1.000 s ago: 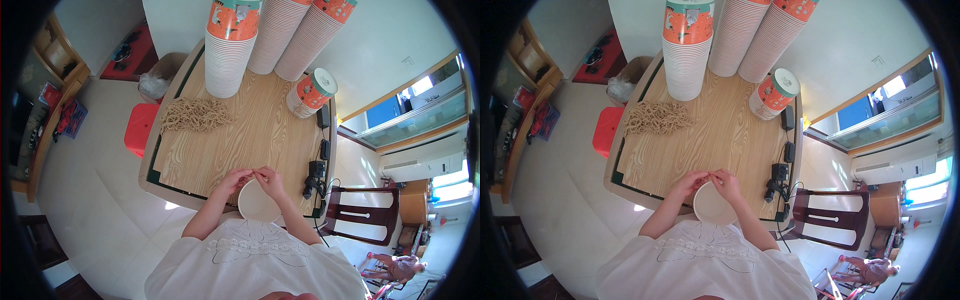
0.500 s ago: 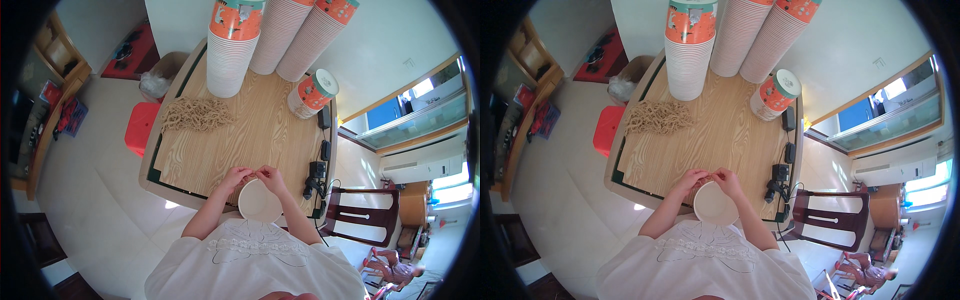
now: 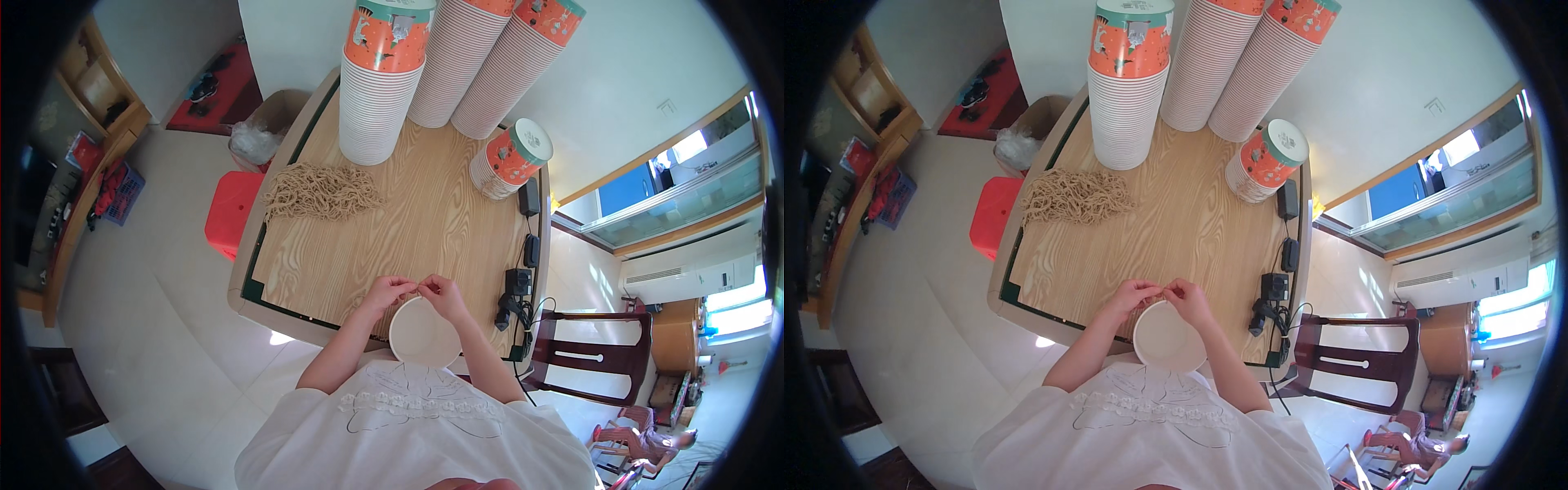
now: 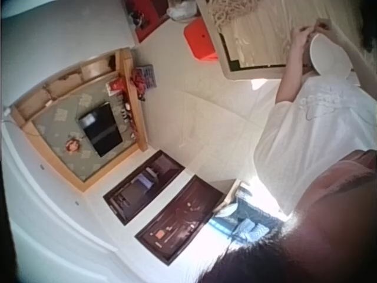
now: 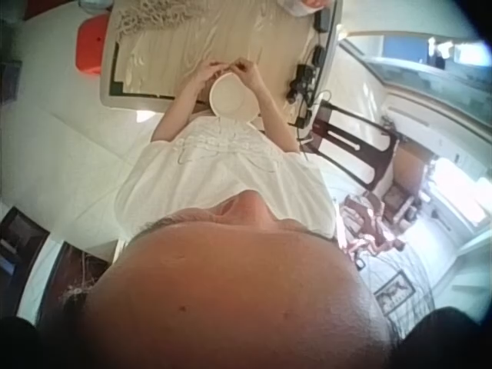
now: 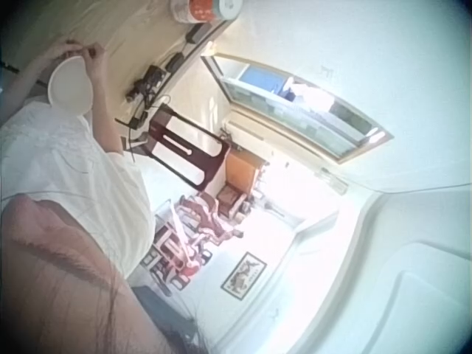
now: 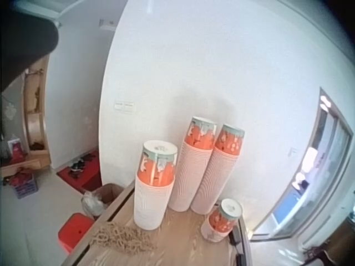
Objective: Tying rubber bands around a white paper cup and organizing decorative containers.
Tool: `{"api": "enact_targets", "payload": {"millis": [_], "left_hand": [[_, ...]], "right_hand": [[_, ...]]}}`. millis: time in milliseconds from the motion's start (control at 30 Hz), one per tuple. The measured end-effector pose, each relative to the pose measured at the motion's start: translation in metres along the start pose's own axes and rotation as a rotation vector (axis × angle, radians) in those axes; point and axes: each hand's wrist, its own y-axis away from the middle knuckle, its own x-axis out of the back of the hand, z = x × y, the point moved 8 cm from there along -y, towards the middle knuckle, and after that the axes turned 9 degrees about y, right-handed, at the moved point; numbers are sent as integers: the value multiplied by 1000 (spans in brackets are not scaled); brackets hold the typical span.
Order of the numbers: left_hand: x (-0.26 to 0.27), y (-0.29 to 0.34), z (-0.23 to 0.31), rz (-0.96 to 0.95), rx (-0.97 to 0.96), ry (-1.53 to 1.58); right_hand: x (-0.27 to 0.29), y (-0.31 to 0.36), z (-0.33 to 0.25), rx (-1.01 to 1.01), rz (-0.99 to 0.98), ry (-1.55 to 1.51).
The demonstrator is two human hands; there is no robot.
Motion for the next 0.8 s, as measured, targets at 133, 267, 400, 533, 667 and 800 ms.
{"api": "enact_targets", "payload": {"millis": [133,267,400,533,667,800], "left_hand": [[-1,1,2,-15,-7,5],[-3,1,4,-31,-16,-2],[-1,0,-1,-26,50,76],[-5,0,1,-39,53,71],[-6,1,2,-37,37,61],[-5,-2,0,-58,20,43]], "right_hand": [[1,1,-9,25,42,-99],[-1,0,-11,33,-7,-128],[-1,0,-12,32,0,-162],[1,-1,-12,51,8,-190],[2,-1,-13,45,10,-181],[1,-1,-13,33,-12,-154]]}}
